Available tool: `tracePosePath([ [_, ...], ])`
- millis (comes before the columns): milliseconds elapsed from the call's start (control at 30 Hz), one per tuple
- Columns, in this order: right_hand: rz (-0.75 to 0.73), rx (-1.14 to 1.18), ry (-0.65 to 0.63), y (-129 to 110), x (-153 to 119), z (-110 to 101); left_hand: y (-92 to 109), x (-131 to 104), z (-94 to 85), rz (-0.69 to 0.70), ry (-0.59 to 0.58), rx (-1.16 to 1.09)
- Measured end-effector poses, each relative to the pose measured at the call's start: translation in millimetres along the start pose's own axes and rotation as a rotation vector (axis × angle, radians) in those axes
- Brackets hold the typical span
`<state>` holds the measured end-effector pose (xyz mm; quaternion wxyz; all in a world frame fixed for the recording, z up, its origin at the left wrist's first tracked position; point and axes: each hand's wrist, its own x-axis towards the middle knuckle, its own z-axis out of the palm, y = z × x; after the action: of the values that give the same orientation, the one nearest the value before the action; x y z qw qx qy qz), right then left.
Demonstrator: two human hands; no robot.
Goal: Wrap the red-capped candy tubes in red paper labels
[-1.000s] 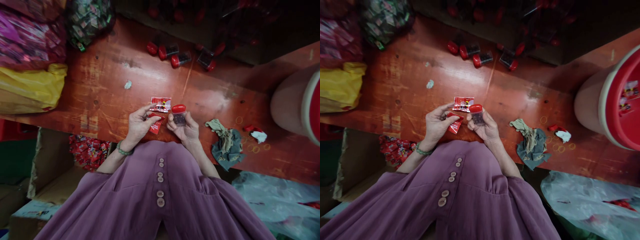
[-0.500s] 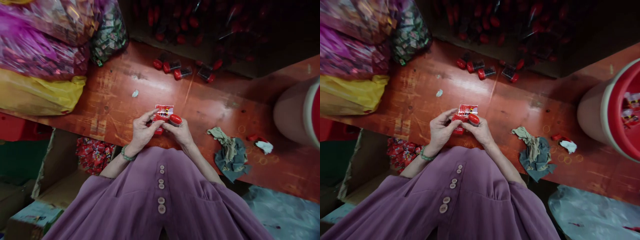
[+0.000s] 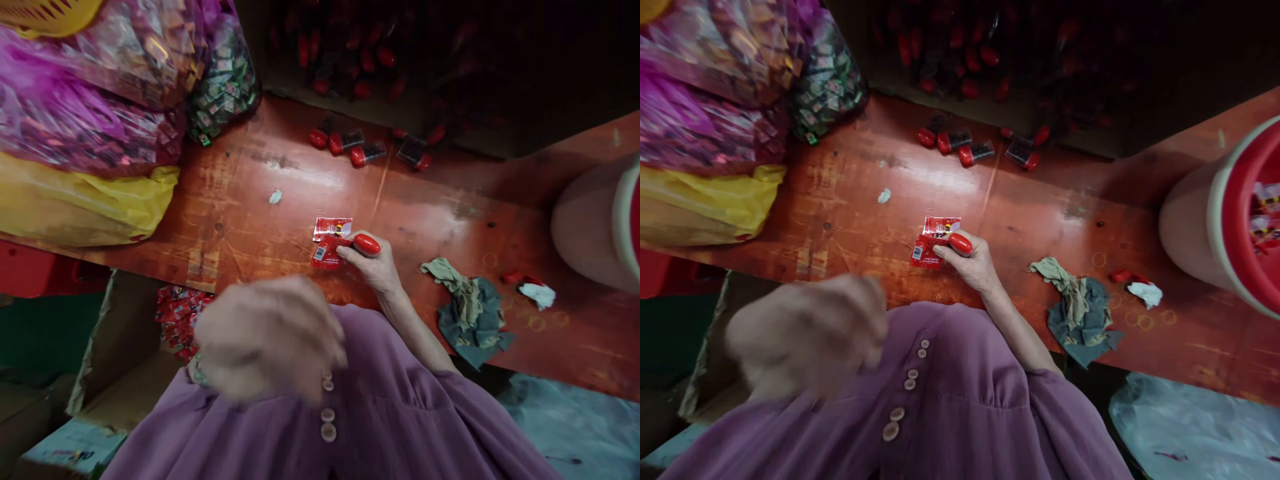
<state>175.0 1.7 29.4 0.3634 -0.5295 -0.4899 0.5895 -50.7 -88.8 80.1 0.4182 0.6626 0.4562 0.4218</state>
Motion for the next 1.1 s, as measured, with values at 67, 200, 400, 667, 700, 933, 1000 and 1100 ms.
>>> tracePosePath([
  [67, -0.029, -0.028, -0.032, -2.5, 1.3, -0.6, -22.9, 39.9, 11.0, -0.044, 0.173, -0.025],
  [200, -0.105, -0.022, -0.116, -2.2, 4.8, 0.1, -41.3, 77.9, 29.0, -0.275, 0.139, -0.139],
  [400, -0.151, -0.073, -0.154, 3.1, 10.0, 1.0, -52.0, 73.8, 37.3, -0.438, -0.034, -0.359],
  [667, -0.136, -0.279, -0.262, -15.9, 9.1, -27.8, -67.3, 73.2, 38.1, -0.274, 0.175, -0.059],
  [700, -0.158, -0.317, -0.263, -19.7, 7.4, -31.1, -68.8, 72.8, 38.9, -0.177, 0.212, 0.004],
  [933, -0.457, -0.442, -0.31, -38.6, 4.0, -35.5, -70.3, 71.3, 40.3, 0.185, 0.211, 0.294],
  [1000, -0.487, -0.442, -0.38, -39.6, 6.4, -34.7, -69.7, 71.3, 39.8, 0.204, 0.188, 0.313],
  [1100, -0.5, -0.48, -0.501, -41.0, 10.7, -36.1, -70.5, 71.2, 39.8, 0.218, 0.158, 0.282],
])
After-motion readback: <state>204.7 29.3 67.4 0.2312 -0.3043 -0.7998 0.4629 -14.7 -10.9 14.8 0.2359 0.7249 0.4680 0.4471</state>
